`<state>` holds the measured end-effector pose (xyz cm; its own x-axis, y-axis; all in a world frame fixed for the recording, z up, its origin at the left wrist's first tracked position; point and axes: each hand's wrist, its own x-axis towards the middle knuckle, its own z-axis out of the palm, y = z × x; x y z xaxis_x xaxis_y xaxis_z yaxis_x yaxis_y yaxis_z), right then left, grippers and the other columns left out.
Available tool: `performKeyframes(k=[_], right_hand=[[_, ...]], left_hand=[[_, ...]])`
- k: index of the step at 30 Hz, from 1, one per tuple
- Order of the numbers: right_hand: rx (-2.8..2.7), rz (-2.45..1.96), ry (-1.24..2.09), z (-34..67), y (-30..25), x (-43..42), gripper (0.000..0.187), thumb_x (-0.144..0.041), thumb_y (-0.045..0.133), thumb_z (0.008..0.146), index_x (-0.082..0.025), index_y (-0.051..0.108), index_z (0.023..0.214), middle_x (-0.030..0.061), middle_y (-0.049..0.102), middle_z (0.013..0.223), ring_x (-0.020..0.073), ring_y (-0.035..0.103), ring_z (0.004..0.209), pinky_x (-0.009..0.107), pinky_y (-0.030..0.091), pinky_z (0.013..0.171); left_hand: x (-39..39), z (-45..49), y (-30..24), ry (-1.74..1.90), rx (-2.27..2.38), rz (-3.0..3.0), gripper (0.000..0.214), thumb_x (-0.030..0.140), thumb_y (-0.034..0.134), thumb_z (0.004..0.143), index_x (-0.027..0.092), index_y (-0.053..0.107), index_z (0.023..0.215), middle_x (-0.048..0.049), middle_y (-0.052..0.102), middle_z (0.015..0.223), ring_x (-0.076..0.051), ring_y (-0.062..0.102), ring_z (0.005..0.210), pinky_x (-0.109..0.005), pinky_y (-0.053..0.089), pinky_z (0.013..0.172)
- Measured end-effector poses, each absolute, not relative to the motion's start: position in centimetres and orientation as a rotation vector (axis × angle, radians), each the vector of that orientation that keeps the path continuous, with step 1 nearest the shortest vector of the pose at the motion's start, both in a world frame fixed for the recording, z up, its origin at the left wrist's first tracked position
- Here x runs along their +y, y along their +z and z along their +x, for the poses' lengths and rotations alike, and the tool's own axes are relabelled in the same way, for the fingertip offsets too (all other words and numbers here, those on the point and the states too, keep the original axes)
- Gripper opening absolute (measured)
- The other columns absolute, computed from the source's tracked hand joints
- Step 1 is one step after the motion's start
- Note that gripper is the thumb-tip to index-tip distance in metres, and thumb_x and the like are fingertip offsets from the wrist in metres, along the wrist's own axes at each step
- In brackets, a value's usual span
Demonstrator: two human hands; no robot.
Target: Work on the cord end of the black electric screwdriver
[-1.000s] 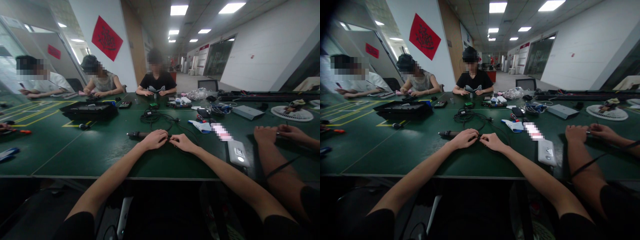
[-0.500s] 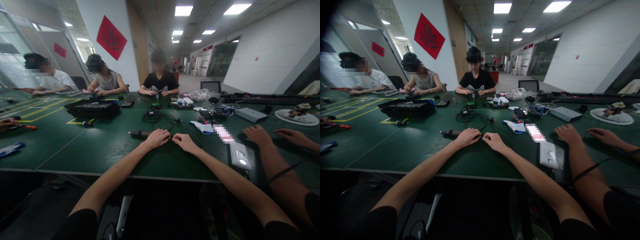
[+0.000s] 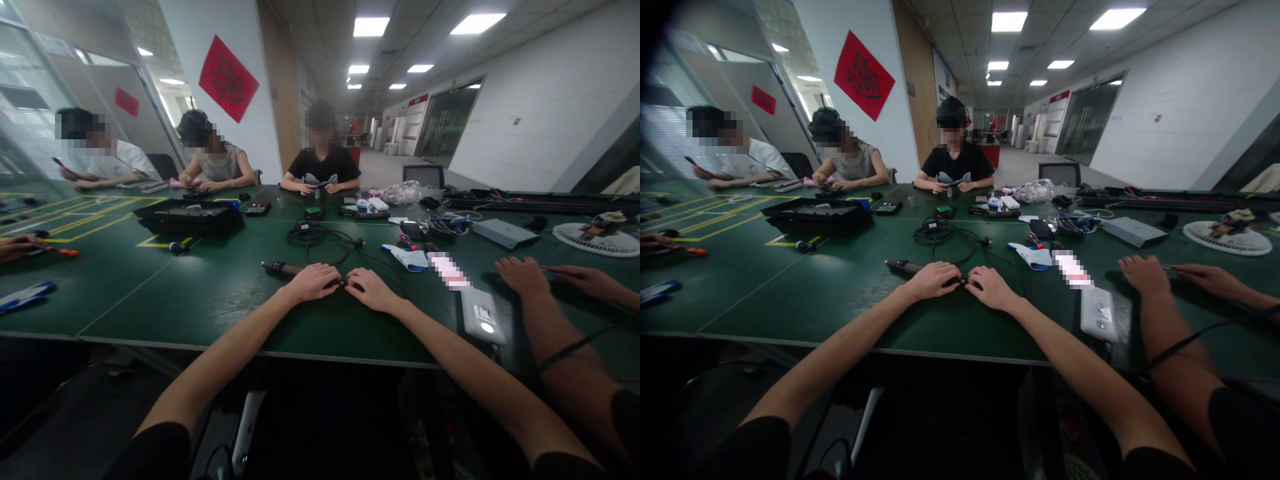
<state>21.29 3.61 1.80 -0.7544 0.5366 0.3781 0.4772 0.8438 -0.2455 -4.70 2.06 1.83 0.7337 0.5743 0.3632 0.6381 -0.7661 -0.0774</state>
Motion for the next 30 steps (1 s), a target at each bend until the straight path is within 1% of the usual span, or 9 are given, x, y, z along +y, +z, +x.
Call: performKeyframes(k=[4,10,18,22,25,30], right_hand=[[-2.588,-0.816,0.137,21.0,1.6,3.6,0.021,-0.035,0.061,0.103,-0.02,0.069,0.09,0.0078,0.068,0.106,0.022,0.058,0.098,0.037,0.043,0.088],[-2.571,-0.864,0.122,20.9,1.6,3.1,0.02,-0.037,0.063,0.102,-0.02,0.071,0.093,0.0081,0.068,0.105,0.0215,0.06,0.094,0.036,0.043,0.084],[-2.537,-0.749,0.119,20.5,1.6,3.3,0.017,-0.031,0.066,0.1,-0.02,0.068,0.087,0.0085,0.066,0.107,0.0224,0.058,0.1,0.037,0.046,0.09],[-2.567,-0.724,0.146,20.4,1.5,3.5,0.017,-0.029,0.065,0.1,-0.019,0.067,0.087,0.0067,0.066,0.099,0.0207,0.059,0.094,0.035,0.046,0.087],[-2.564,-0.743,0.122,20.4,1.3,3.5,0.017,-0.03,0.065,0.1,-0.019,0.067,0.087,0.0064,0.065,0.097,0.0206,0.059,0.094,0.034,0.045,0.087],[-2.558,-0.762,0.097,20.5,1.0,3.4,0.018,-0.032,0.063,0.102,-0.02,0.068,0.09,0.0063,0.066,0.099,0.0203,0.059,0.093,0.034,0.044,0.086]], left_hand=[[1.8,-4.2,1.9,-0.503,-0.958,-2.736,0.023,0.036,0.051,0.106,0.021,0.061,0.121,-0.0081,0.068,0.117,-0.023,0.063,0.112,-0.037,0.045,0.096],[1.5,-3.9,2.3,-0.541,-0.945,-2.811,0.024,0.031,0.052,0.105,0.022,0.058,0.126,-0.0086,0.067,0.121,-0.023,0.062,0.116,-0.036,0.047,0.097],[1.9,-3.9,1.8,-0.539,-0.953,-2.819,0.023,0.028,0.051,0.104,0.022,0.057,0.125,-0.0082,0.067,0.12,-0.022,0.063,0.113,-0.037,0.047,0.098],[1.8,-3.9,1.8,-0.557,-0.972,-2.828,0.024,0.027,0.055,0.101,0.022,0.056,0.125,-0.0079,0.067,0.119,-0.022,0.062,0.114,-0.037,0.048,0.098],[1.5,-3.8,2.1,-0.556,-0.95,-2.826,0.023,0.024,0.056,0.099,0.021,0.056,0.121,-0.0081,0.066,0.119,-0.023,0.061,0.115,-0.037,0.048,0.101],[1.4,-3.5,2.2,-0.551,-0.955,-2.78,0.014,0.027,0.05,0.104,0.021,0.057,0.115,-0.0086,0.066,0.114,-0.024,0.06,0.115,-0.04,0.046,0.102]])
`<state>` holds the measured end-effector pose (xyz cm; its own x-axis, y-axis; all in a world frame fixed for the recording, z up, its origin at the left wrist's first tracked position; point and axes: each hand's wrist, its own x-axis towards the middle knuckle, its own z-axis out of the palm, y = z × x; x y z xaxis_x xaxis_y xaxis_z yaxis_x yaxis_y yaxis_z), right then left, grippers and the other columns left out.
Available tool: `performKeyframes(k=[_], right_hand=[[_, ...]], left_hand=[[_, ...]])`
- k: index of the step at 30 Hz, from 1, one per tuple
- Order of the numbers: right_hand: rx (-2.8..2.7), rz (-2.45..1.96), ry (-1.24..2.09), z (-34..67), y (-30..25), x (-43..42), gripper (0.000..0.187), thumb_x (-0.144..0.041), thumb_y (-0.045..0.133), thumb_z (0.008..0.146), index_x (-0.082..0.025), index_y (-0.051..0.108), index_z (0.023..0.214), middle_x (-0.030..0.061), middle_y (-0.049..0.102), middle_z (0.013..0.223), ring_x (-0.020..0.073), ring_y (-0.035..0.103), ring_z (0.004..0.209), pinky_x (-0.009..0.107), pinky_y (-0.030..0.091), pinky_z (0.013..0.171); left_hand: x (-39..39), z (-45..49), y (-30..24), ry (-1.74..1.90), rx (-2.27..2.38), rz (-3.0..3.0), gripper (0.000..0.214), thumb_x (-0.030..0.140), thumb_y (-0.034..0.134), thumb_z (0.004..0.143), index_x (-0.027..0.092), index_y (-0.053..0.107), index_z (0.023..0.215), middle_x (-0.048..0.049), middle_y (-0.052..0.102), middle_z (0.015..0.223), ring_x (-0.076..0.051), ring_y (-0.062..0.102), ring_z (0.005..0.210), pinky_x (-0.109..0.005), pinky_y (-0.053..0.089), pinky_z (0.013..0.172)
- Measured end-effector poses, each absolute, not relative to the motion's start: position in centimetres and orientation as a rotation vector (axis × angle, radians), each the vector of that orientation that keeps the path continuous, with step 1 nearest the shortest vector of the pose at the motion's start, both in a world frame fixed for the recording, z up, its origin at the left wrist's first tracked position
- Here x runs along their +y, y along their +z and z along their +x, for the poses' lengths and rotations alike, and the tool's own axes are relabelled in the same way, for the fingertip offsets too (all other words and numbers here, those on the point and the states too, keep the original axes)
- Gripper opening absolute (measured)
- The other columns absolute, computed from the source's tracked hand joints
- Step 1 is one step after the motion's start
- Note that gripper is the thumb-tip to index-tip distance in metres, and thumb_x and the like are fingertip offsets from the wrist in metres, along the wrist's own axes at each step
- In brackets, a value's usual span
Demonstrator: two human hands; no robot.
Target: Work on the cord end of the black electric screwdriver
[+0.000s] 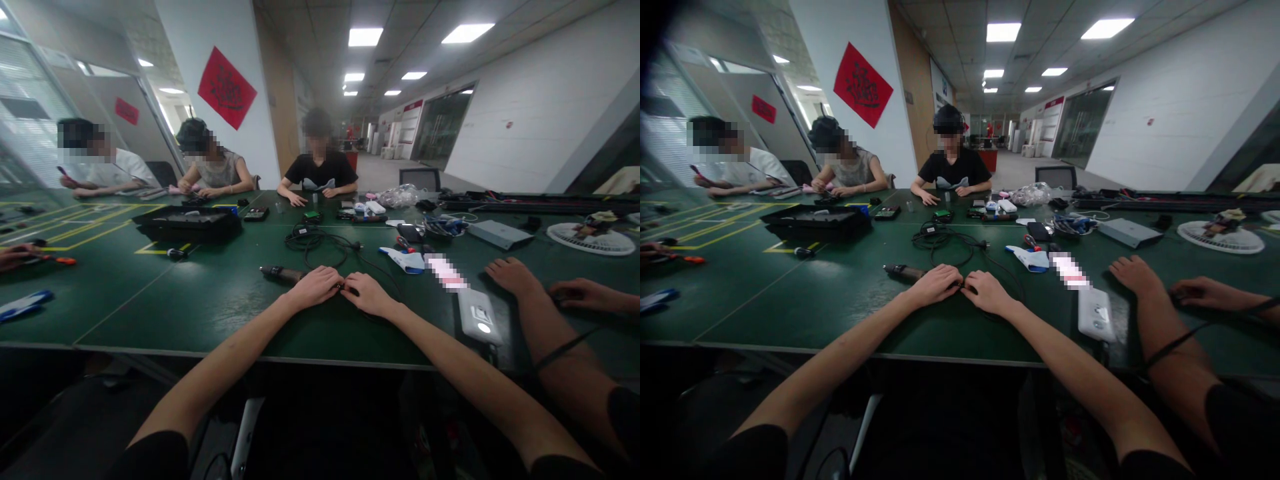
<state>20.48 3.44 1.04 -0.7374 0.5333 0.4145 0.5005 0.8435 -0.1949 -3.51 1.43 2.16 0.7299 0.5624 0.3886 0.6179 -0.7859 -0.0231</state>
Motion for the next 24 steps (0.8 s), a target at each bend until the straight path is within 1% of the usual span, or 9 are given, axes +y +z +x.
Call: performKeyframes(k=[3,6,8,11,15,21,24], right_hand=[[-2.555,-0.775,0.085,20.46,1.0,3.34,0.019,-0.033,0.061,0.103,-0.02,0.069,0.093,0.0069,0.066,0.101,0.0206,0.059,0.095,0.034,0.044,0.087],[-2.56,-0.8,0.062,20.43,1.02,3.25,0.019,-0.033,0.061,0.103,-0.02,0.069,0.094,0.0072,0.066,0.101,0.0209,0.059,0.095,0.034,0.044,0.087],[-2.566,-0.812,0.055,20.42,1.04,3.21,0.019,-0.034,0.061,0.103,-0.02,0.068,0.093,0.0069,0.066,0.1,0.0207,0.059,0.094,0.034,0.044,0.086],[-2.563,-0.815,0.055,20.39,1.05,3.15,0.019,-0.033,0.061,0.103,-0.02,0.068,0.092,0.0068,0.066,0.1,0.0204,0.059,0.093,0.034,0.044,0.085],[-2.552,-0.822,0.037,20.31,0.99,3.08,0.016,-0.032,0.063,0.102,-0.019,0.069,0.096,0.0075,0.066,0.101,0.0206,0.06,0.094,0.034,0.044,0.086],[-2.564,-0.833,0.026,20.29,0.84,3.21,0.016,-0.031,0.064,0.102,-0.018,0.07,0.096,0.0075,0.067,0.101,0.0201,0.06,0.094,0.033,0.045,0.087],[-2.56,-0.845,0.017,20.3,0.76,3.27,0.015,-0.031,0.065,0.101,-0.018,0.071,0.096,0.0072,0.067,0.1,0.0197,0.06,0.093,0.033,0.045,0.085]], left_hand=[[1.5,-3.7,2.07,-0.576,-0.938,-2.779,0.018,0.031,0.052,0.104,0.022,0.056,0.119,-0.0094,0.065,0.118,-0.025,0.059,0.12,-0.041,0.046,0.103],[1.45,-4.09,2.06,-0.593,-0.922,-2.802,0.023,0.028,0.053,0.102,0.021,0.055,0.124,-0.01,0.065,0.121,-0.025,0.058,0.122,-0.04,0.046,0.104],[1.39,-4.23,2.07,-0.583,-0.928,-2.805,0.023,0.025,0.051,0.102,0.021,0.055,0.124,-0.0101,0.065,0.121,-0.025,0.059,0.121,-0.04,0.046,0.103],[1.31,-4.13,1.99,-0.558,-0.933,-2.787,0.023,0.026,0.047,0.104,0.021,0.056,0.125,-0.0105,0.065,0.121,-0.025,0.058,0.122,-0.041,0.046,0.104],[1.33,-3.79,1.73,-0.556,-0.912,-2.774,0.028,0.026,0.045,0.106,0.02,0.054,0.131,-0.0113,0.064,0.125,-0.025,0.058,0.124,-0.04,0.045,0.105],[1.62,-3.63,1.46,-0.559,-0.93,-2.745,0.032,0.031,0.048,0.107,0.019,0.053,0.136,-0.0115,0.065,0.123,-0.025,0.059,0.121,-0.041,0.046,0.104],[1.61,-3.61,1.37,-0.567,-0.908,-2.757,0.04,0.03,0.052,0.104,0.019,0.049,0.143,-0.0121,0.064,0.127,-0.026,0.058,0.125,-0.042,0.046,0.106]])
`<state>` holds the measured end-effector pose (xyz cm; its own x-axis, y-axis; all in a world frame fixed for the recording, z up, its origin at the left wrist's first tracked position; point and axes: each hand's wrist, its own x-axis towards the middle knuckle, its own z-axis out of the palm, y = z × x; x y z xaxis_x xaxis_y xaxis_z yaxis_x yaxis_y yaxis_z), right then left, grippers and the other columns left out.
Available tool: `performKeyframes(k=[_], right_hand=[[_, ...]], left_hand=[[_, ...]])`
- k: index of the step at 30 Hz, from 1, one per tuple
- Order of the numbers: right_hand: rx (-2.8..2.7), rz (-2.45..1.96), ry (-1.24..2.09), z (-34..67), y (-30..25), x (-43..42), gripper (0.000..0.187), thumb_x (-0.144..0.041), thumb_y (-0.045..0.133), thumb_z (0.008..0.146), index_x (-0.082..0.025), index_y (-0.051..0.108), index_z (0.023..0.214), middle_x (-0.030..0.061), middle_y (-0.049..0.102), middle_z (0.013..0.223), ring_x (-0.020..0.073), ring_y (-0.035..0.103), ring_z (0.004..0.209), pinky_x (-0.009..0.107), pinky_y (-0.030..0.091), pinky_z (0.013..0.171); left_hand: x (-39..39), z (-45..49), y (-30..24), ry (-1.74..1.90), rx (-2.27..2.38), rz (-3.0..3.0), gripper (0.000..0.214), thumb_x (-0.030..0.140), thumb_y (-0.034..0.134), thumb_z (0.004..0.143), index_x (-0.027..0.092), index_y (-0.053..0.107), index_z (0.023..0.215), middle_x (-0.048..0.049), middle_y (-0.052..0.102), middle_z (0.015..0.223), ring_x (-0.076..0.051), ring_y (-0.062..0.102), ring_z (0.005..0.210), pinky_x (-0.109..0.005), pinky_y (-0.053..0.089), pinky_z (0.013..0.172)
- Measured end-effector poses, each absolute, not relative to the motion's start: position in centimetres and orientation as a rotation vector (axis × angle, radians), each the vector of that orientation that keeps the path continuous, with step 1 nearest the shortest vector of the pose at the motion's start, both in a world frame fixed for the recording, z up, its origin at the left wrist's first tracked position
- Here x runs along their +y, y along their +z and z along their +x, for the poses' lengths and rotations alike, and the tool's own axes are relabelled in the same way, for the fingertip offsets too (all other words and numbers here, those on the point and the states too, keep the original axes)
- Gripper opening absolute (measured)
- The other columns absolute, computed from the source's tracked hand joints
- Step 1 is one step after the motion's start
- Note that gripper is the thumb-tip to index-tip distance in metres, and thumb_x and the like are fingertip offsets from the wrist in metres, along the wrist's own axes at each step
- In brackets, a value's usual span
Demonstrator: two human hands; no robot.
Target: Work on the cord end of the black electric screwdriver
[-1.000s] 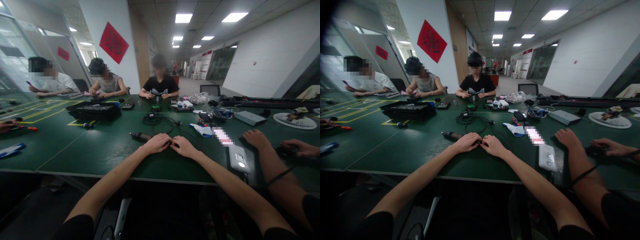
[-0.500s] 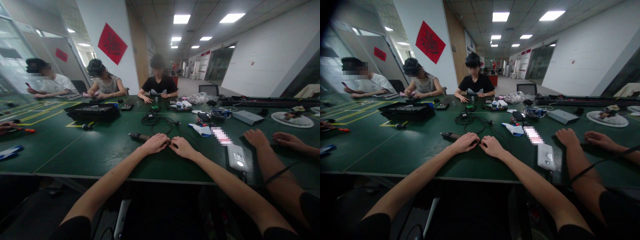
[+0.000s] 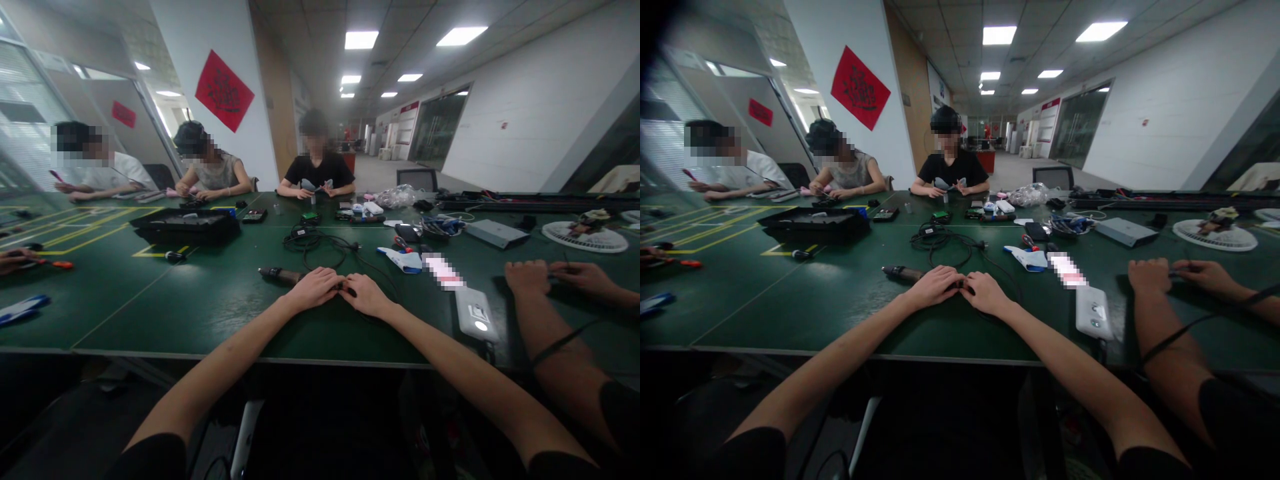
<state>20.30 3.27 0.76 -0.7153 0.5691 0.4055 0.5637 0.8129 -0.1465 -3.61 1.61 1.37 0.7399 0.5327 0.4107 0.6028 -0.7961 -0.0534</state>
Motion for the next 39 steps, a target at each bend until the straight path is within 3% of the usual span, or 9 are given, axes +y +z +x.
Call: performKeyframes(k=[4,9,14,18,25,29,39], right_hand=[[-2.54,-0.851,0.018,20.31,0.7,3.26,0.013,-0.029,0.066,0.1,-0.019,0.071,0.096,0.0067,0.068,0.101,0.0194,0.061,0.092,0.032,0.045,0.084],[-2.525,-0.841,0.056,20.41,0.76,3.28,0.013,-0.029,0.066,0.1,-0.019,0.07,0.092,0.0071,0.07,0.102,0.0204,0.062,0.094,0.033,0.046,0.086],[-2.502,-0.825,0.118,20.38,0.73,3.44,0.013,-0.027,0.068,0.099,-0.019,0.069,0.089,0.0071,0.071,0.101,0.0206,0.064,0.095,0.033,0.047,0.089],[-2.47,-0.853,0.164,20.28,0.6,3.59,0.016,-0.023,0.068,0.097,-0.019,0.064,0.082,0.0051,0.069,0.092,0.019,0.063,0.088,0.031,0.047,0.084],[-2.461,-0.867,0.195,20.22,0.6,3.61,0.019,-0.022,0.068,0.097,-0.019,0.062,0.079,0.0042,0.068,0.088,0.0188,0.062,0.085,0.031,0.045,0.08],[-2.464,-0.861,0.198,20.14,0.58,3.55,0.019,-0.02,0.068,0.096,-0.02,0.061,0.078,0.0035,0.068,0.086,0.0184,0.061,0.084,0.031,0.044,0.079],[-2.48,-0.879,0.153,20.16,0.83,3.37,0.018,-0.023,0.068,0.097,-0.02,0.06,0.081,0.0032,0.066,0.087,0.0177,0.059,0.082,0.029,0.042,0.076]], left_hand=[[1.59,-3.5,1.26,-0.546,-0.869,-2.785,0.046,0.023,0.051,0.102,0.02,0.045,0.148,-0.0122,0.063,0.13,-0.025,0.058,0.125,-0.04,0.046,0.106],[1.53,-3.39,1.5,-0.563,-0.918,-2.758,0.046,0.028,0.049,0.105,0.02,0.043,0.15,-0.0117,0.064,0.126,-0.026,0.059,0.12,-0.041,0.047,0.103],[1.41,-3.56,1.67,-0.558,-0.904,-2.797,0.055,0.024,0.049,0.103,0.02,0.036,0.156,-0.0118,0.063,0.129,-0.026,0.057,0.123,-0.041,0.045,0.106],[1.53,-3.6,1.57,-0.562,-0.957,-2.779,0.052,0.028,0.048,0.105,0.021,0.037,0.156,-0.0101,0.065,0.12,-0.025,0.059,0.117,-0.042,0.047,0.103],[1.36,-3.46,1.78,-0.551,-0.897,-2.798,0.059,0.023,0.049,0.103,0.022,0.032,0.16,-0.0111,0.063,0.126,-0.025,0.058,0.12,-0.041,0.047,0.103],[1.41,-3.33,1.7,-0.546,-0.937,-2.771,0.057,0.029,0.048,0.106,0.023,0.031,0.16,-0.0099,0.065,0.119,-0.026,0.059,0.116,-0.042,0.047,0.102],[1.28,-3.42,1.94,-0.556,-0.943,-2.755,0.058,0.031,0.05,0.105,0.021,0.032,0.16,-0.0112,0.064,0.124,-0.027,0.058,0.12,-0.042,0.046,0.103]])
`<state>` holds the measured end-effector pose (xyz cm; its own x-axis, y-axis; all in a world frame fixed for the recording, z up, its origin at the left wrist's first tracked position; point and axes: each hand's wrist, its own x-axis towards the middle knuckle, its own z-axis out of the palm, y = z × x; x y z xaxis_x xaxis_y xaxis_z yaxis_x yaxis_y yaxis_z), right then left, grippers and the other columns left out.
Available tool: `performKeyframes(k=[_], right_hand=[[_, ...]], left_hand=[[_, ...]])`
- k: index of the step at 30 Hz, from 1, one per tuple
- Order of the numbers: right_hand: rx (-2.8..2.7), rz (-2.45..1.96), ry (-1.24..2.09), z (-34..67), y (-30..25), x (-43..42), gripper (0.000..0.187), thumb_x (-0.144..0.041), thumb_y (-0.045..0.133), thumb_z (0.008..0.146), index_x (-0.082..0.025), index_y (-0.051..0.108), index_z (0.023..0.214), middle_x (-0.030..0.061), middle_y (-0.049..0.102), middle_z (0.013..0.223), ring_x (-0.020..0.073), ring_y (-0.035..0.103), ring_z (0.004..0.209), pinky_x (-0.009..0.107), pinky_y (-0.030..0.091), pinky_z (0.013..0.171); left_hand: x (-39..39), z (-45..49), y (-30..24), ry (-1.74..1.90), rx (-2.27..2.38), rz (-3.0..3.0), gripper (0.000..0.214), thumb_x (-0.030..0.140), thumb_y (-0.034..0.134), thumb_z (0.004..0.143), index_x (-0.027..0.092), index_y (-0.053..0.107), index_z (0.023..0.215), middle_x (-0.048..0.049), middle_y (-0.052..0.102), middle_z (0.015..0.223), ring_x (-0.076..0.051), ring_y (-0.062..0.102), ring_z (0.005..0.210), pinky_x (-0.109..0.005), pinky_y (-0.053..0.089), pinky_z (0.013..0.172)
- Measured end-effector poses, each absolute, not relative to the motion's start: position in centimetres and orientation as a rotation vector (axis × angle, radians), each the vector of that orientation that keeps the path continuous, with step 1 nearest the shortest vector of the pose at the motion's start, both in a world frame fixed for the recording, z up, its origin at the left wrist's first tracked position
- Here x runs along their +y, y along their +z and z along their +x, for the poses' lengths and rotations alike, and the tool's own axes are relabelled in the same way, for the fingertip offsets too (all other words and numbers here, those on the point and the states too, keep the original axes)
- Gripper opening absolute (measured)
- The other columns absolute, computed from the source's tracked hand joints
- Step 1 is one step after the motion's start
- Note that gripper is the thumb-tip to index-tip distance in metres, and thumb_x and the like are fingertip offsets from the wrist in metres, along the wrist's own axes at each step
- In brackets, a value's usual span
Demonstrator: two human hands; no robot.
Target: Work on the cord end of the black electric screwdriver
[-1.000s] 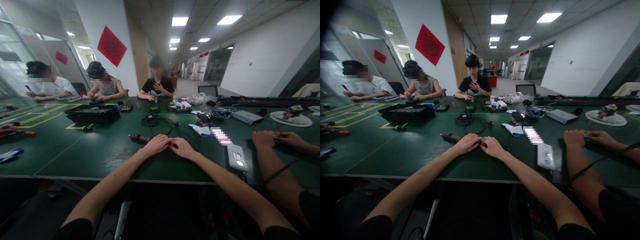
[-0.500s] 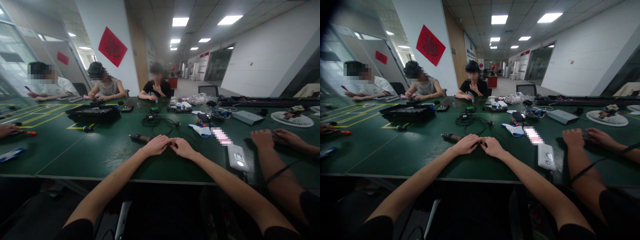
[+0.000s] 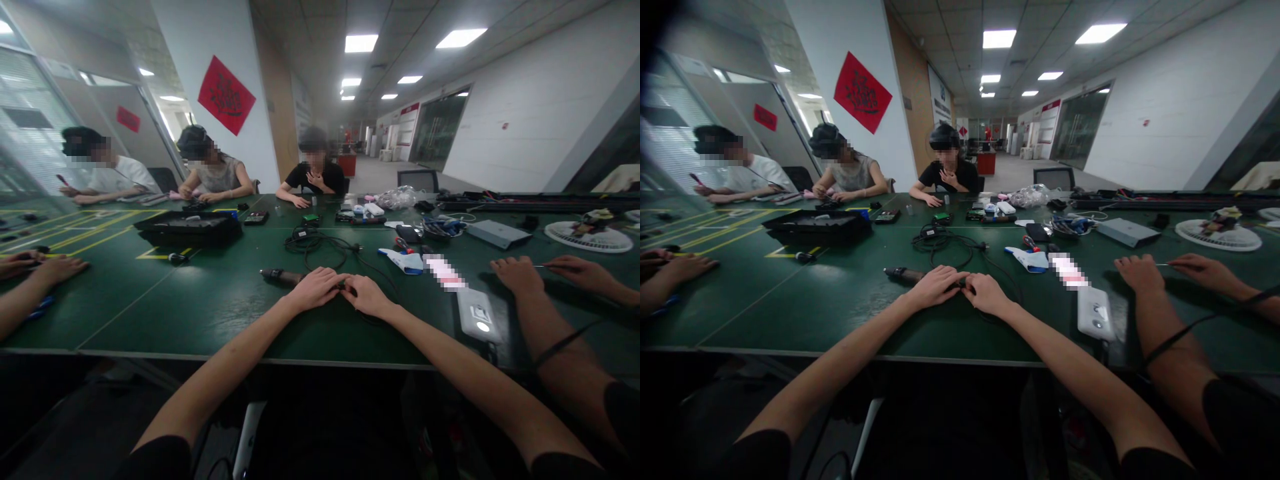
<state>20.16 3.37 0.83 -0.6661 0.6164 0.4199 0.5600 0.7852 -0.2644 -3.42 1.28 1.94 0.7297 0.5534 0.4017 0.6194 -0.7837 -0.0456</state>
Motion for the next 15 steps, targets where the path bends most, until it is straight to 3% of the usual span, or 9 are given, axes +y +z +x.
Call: performKeyframes(k=[5,15], right_hand=[[-2.472,-0.887,0.151,20.09,0.75,3.31,0.016,-0.021,0.068,0.096,-0.019,0.061,0.082,0.0031,0.067,0.087,0.018,0.06,0.083,0.03,0.044,0.079],[-2.48,-0.88,0.159,20.1,0.9,3.2,0.013,-0.023,0.067,0.097,-0.02,0.064,0.085,0.0044,0.069,0.093,0.0186,0.062,0.087,0.031,0.045,0.082]], left_hand=[[1.31,-3.49,1.89,-0.517,-0.904,-2.762,0.061,0.024,0.049,0.103,0.022,0.03,0.161,-0.011,0.063,0.125,-0.026,0.058,0.121,-0.041,0.046,0.105],[1.05,-3.09,2.26,-0.514,-0.913,-2.779,0.058,0.025,0.045,0.105,0.023,0.031,0.161,-0.0108,0.064,0.121,-0.026,0.058,0.117,-0.042,0.046,0.103]])
